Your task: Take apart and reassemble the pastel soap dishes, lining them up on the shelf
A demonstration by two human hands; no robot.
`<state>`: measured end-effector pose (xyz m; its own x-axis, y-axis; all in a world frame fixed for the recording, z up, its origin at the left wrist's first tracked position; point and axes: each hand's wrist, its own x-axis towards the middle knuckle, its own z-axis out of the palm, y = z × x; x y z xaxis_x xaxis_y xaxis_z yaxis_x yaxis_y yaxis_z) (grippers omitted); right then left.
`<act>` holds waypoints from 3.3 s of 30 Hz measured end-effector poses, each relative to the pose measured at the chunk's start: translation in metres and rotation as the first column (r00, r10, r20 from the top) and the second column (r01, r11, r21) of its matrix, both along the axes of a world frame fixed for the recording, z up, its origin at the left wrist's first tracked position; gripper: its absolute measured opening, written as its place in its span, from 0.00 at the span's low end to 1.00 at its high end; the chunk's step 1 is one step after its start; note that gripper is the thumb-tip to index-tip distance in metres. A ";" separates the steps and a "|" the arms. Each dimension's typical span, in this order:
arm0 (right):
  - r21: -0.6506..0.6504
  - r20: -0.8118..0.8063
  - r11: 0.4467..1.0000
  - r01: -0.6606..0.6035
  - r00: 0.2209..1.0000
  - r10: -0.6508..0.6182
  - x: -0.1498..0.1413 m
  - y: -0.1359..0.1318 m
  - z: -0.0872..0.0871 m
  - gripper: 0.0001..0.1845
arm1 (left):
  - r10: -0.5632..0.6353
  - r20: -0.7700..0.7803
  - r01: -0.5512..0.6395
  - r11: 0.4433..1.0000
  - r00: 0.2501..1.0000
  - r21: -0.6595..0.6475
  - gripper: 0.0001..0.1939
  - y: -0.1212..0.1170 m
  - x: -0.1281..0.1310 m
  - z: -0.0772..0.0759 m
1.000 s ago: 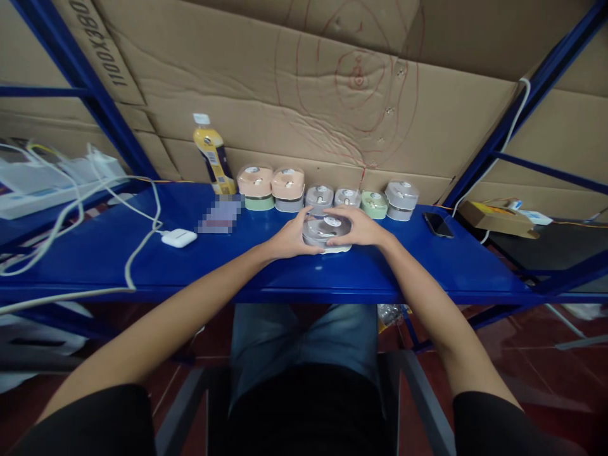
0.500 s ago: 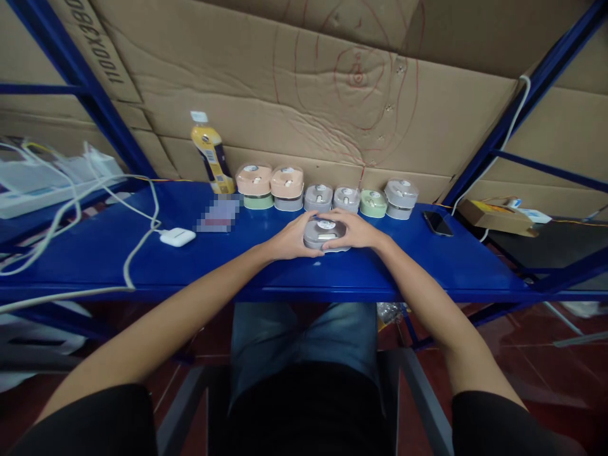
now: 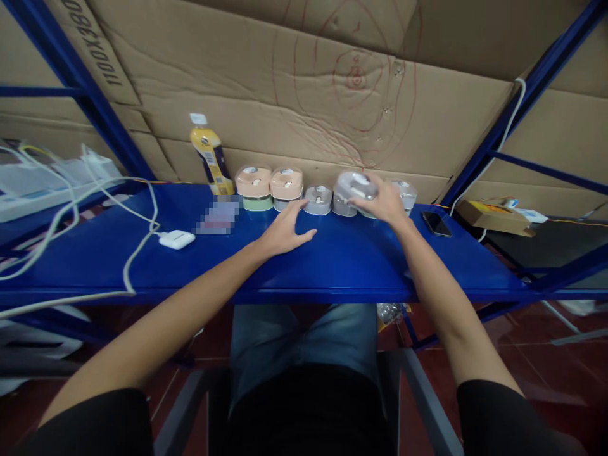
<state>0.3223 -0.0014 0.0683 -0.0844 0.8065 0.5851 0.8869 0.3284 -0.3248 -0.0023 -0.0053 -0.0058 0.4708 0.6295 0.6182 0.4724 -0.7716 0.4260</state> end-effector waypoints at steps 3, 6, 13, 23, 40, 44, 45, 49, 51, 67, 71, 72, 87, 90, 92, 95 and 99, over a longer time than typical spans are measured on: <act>0.036 0.099 0.923 0.384 0.917 -0.386 0.008 0.023 0.011 0.46 | 0.063 -0.237 -0.032 0.990 0.969 0.134 0.33 0.006 0.014 0.014; 0.015 0.206 0.837 0.547 0.817 -0.538 0.002 0.043 0.012 0.43 | 0.162 -0.403 -0.084 0.975 0.901 0.205 0.35 0.019 0.042 0.026; 0.000 0.283 0.723 0.691 0.693 -0.663 -0.022 0.058 -0.006 0.42 | 0.329 -0.565 -0.275 0.944 0.757 0.182 0.39 0.031 0.086 0.033; 0.220 0.209 0.896 0.385 0.879 -0.429 -0.032 0.018 -0.009 0.30 | 0.392 -0.485 -0.323 0.920 0.782 0.223 0.29 -0.037 0.067 0.030; -0.282 0.210 0.872 -0.401 0.861 0.464 -0.081 -0.036 -0.045 0.65 | -0.227 -0.023 0.209 0.929 0.974 -0.306 0.64 0.000 -0.015 0.002; -0.288 0.153 0.865 -0.411 0.872 0.465 -0.080 -0.042 -0.045 0.58 | -0.222 -0.003 0.210 0.925 0.975 -0.315 0.63 0.000 -0.017 -0.004; -0.287 0.123 0.861 -0.420 0.875 0.468 -0.078 -0.041 -0.045 0.56 | -0.220 0.002 0.210 0.927 0.976 -0.311 0.63 0.001 -0.018 -0.005; -0.213 -0.039 0.869 -0.447 0.892 0.449 -0.061 -0.033 -0.039 0.50 | -0.222 0.002 0.214 0.940 0.975 -0.265 0.63 0.000 -0.020 -0.004; -0.160 -0.123 0.895 -0.416 0.908 0.400 -0.048 -0.029 -0.035 0.49 | -0.225 -0.060 0.208 0.954 0.972 -0.216 0.54 -0.003 -0.021 -0.002; -0.254 -0.214 0.951 -0.177 0.969 0.124 -0.005 -0.018 -0.029 0.42 | 0.049 -0.043 -0.054 0.991 0.998 -0.124 0.28 0.013 -0.040 0.004; -0.298 -0.212 0.938 -0.179 0.970 0.118 0.000 -0.018 -0.028 0.40 | 0.133 -0.091 -0.145 0.981 0.987 -0.131 0.29 0.018 -0.044 0.001; -0.295 -0.208 0.940 -0.172 0.972 0.113 0.000 -0.017 -0.028 0.40 | 0.131 -0.104 -0.144 0.980 0.986 -0.134 0.29 0.017 -0.043 0.001; -0.137 -0.065 0.821 -0.555 0.832 0.551 -0.061 -0.028 -0.039 0.49 | -0.140 -0.019 0.133 0.965 0.990 -0.225 0.63 -0.010 -0.011 -0.004; -0.174 -0.043 0.808 -0.563 0.824 0.565 -0.070 -0.030 -0.045 0.52 | -0.137 -0.016 0.129 0.962 0.990 -0.239 0.63 -0.009 -0.010 -0.006; -0.196 -0.040 0.805 -0.560 0.825 0.564 -0.072 -0.031 -0.048 0.52 | -0.138 -0.019 0.129 0.960 0.990 -0.247 0.62 -0.009 -0.009 -0.006; -0.203 -0.035 0.807 -0.555 0.828 0.560 -0.070 -0.030 -0.051 0.52 | -0.127 -0.036 0.114 0.962 0.991 -0.250 0.62 -0.010 -0.009 -0.005; -0.201 -0.037 0.800 -0.565 0.821 0.570 -0.067 -0.026 -0.056 0.54 | -0.087 -0.090 0.065 0.971 0.992 -0.232 0.59 -0.011 -0.008 -0.003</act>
